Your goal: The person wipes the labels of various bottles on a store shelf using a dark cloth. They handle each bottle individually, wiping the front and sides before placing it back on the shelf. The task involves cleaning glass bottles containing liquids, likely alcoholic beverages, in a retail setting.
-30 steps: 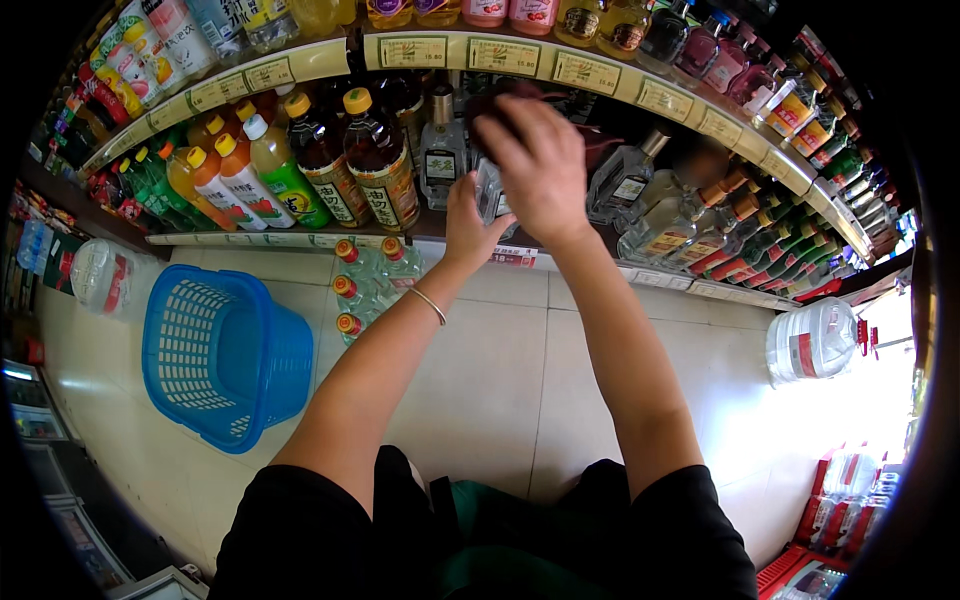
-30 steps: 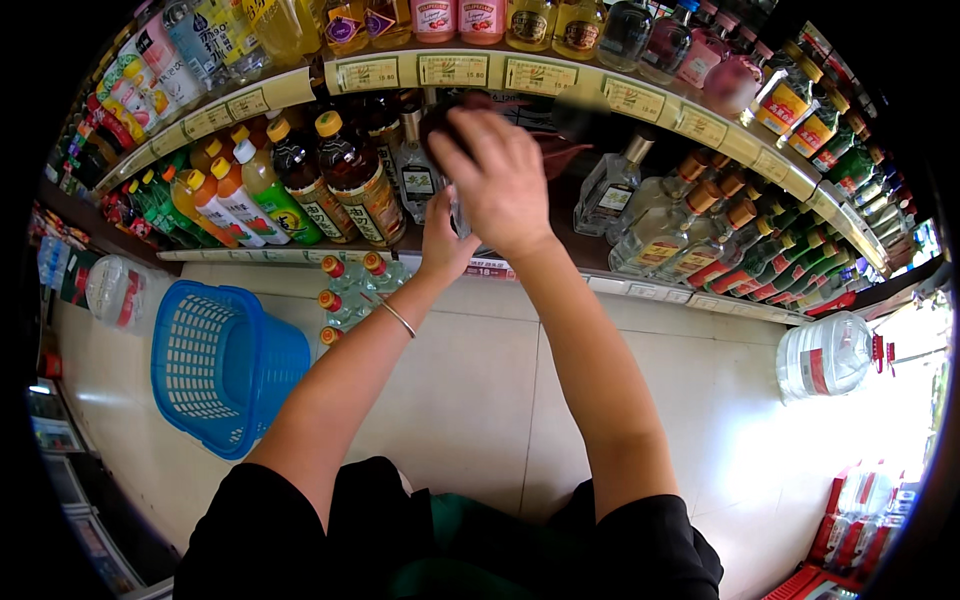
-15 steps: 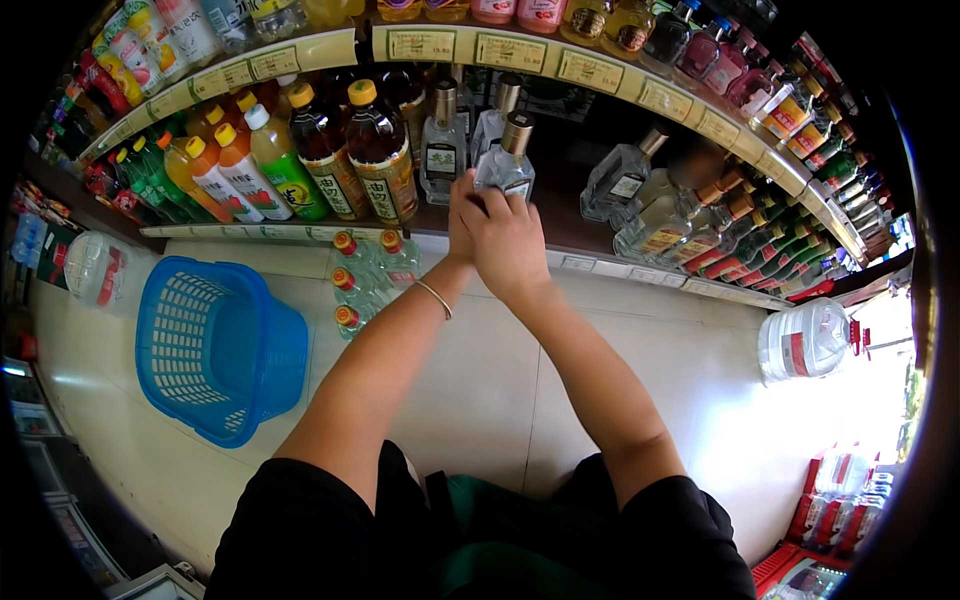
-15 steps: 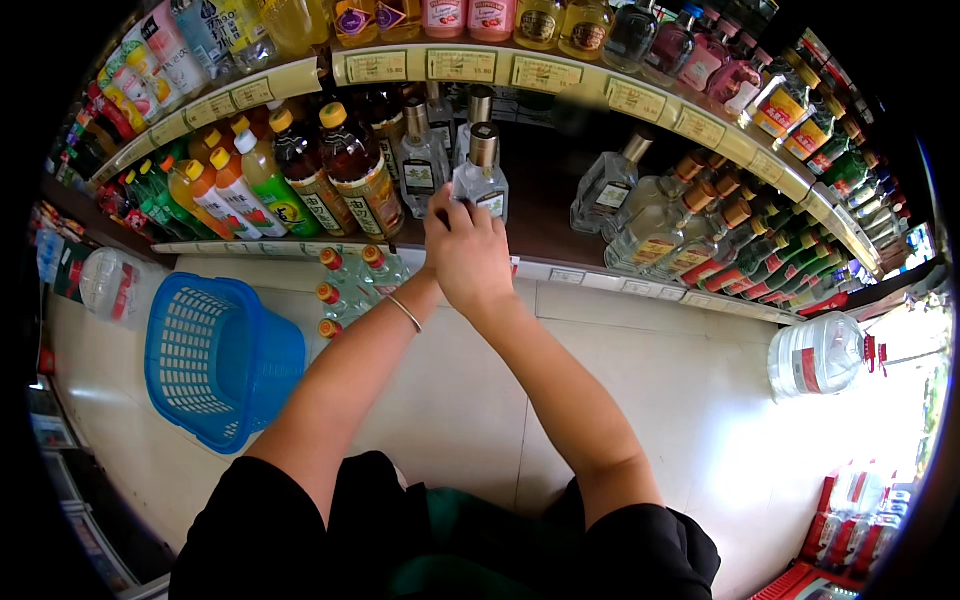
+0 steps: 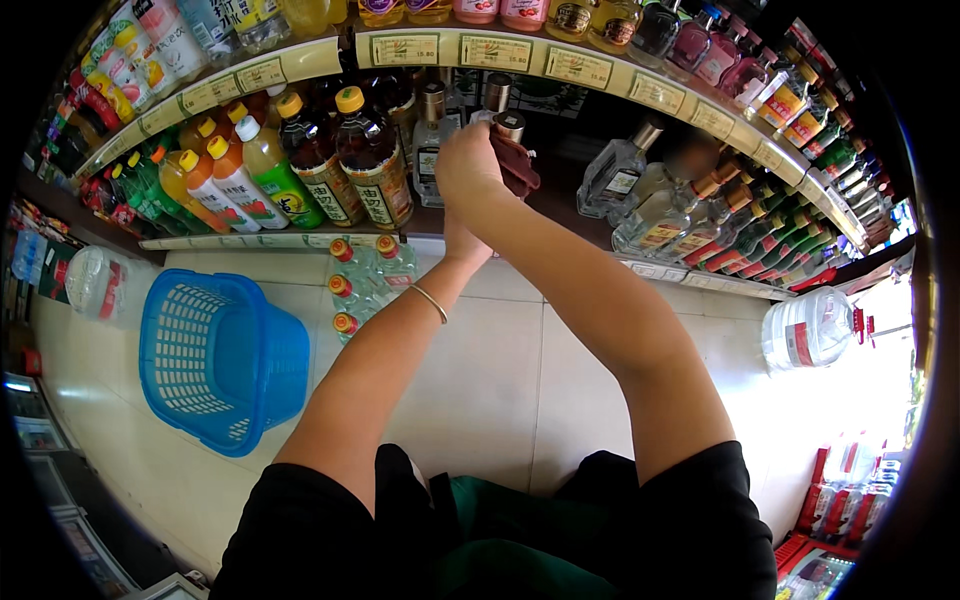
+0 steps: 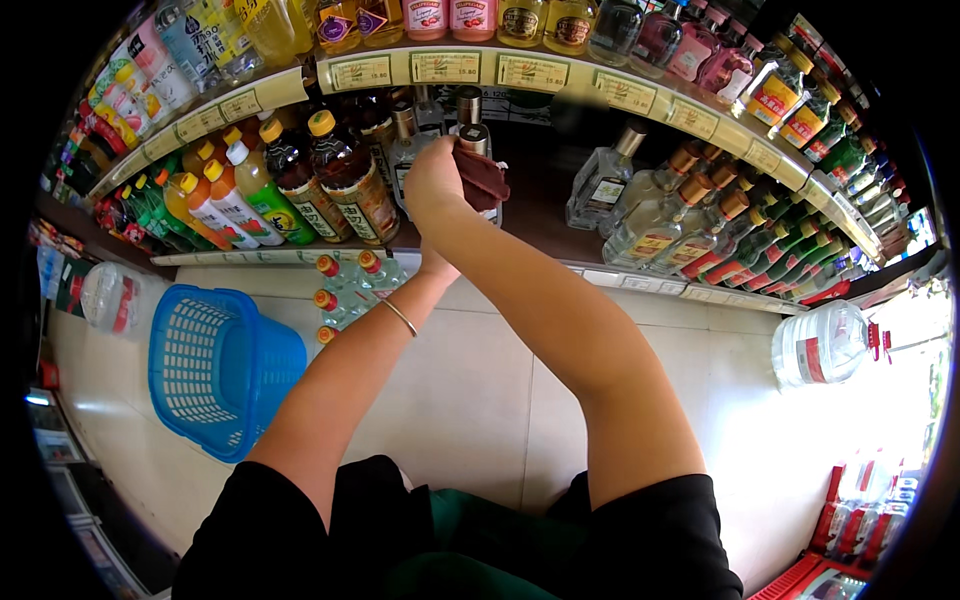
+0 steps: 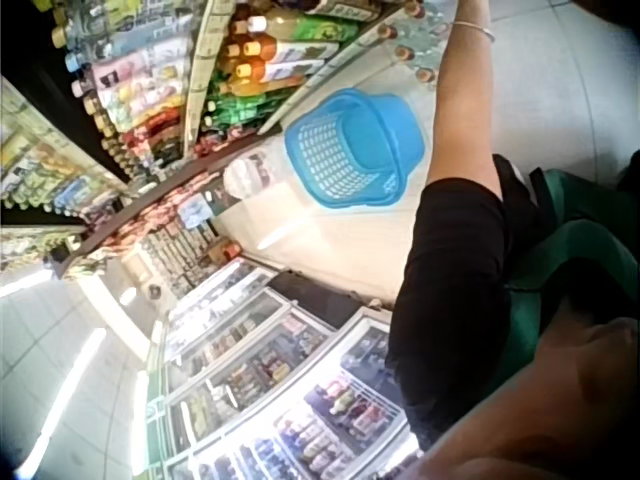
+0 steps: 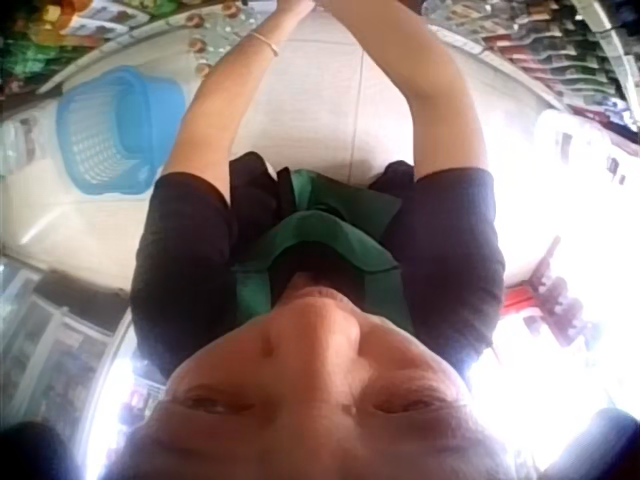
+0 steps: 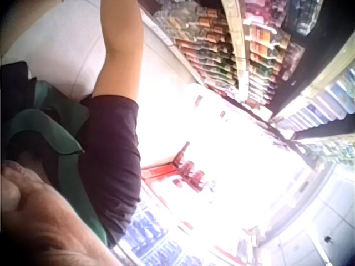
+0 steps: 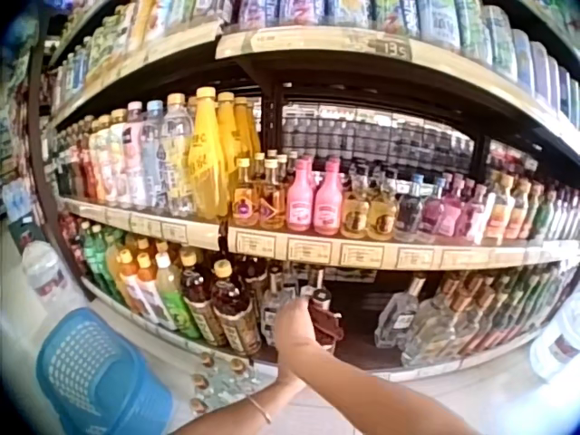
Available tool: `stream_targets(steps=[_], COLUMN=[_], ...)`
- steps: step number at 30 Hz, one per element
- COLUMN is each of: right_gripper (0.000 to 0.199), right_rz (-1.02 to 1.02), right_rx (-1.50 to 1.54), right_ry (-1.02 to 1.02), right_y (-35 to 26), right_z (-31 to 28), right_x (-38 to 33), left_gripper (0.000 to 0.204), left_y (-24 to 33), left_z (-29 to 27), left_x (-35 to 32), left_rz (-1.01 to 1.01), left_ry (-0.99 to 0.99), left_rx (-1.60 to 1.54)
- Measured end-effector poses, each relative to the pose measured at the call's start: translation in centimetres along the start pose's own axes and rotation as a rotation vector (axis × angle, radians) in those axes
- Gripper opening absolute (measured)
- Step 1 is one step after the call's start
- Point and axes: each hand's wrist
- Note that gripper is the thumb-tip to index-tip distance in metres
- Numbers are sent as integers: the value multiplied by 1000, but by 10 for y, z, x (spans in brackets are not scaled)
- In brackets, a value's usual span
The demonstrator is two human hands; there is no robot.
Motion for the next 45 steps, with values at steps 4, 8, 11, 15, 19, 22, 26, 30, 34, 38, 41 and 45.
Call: stream_targets(steps=[4, 8, 11, 15, 19, 22, 26, 30, 34, 38, 41, 45], right_gripper=[31, 35, 37, 33, 34, 36, 39, 37, 41, 50, 51, 49], right_rz=[-29, -77, 21, 372, 527, 435, 519, 457, 367, 132, 149, 186], right_rx=[36, 275, 643, 1298, 1684, 1946, 2030, 1919, 2036, 2133, 2179, 2029], right_ry=[358, 531, 235, 397, 403, 268, 98, 287, 353, -120, -303, 298], right_y=[8, 9, 27, 67, 82, 73, 64, 80, 98, 109, 115, 73], right_z=[28, 50, 71, 120, 115, 104, 104, 117, 94, 91, 85, 109], right_x=[-48, -91, -111, -110, -79, -61, -71, -76, -52, -30, -33, -52], left_gripper=[58, 63, 73, 89, 85, 76, 72, 74, 71, 70, 68, 54], left_y=[95, -20, -17, 8, 28, 32, 47, 46, 31, 28, 26, 32], left_z=[-28, 6, -1, -13, -19, -16, -10, -5, -7, -14, -13, -6], left_x=[34, 0, 2, -1, -8, -6, 3, 10, 13, 18, 16, 13], left_rz=[30, 463, 144, 95, 53, 146, 15, 8, -2, -55, -57, 77], left_ry=[-19, 256, 184, 96, 148, 196, 240, 310, 204, 78, 80, 160], left_rx=[609, 481, -26, 165, 101, 116, 42, 28, -147, -356, -332, -110])
Point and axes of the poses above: each hand's wrist, its own x-axis towards the middle knuckle, its own z-axis out of the palm, y = z × x, and after that the axes turned 7 degrees about z, right-handed
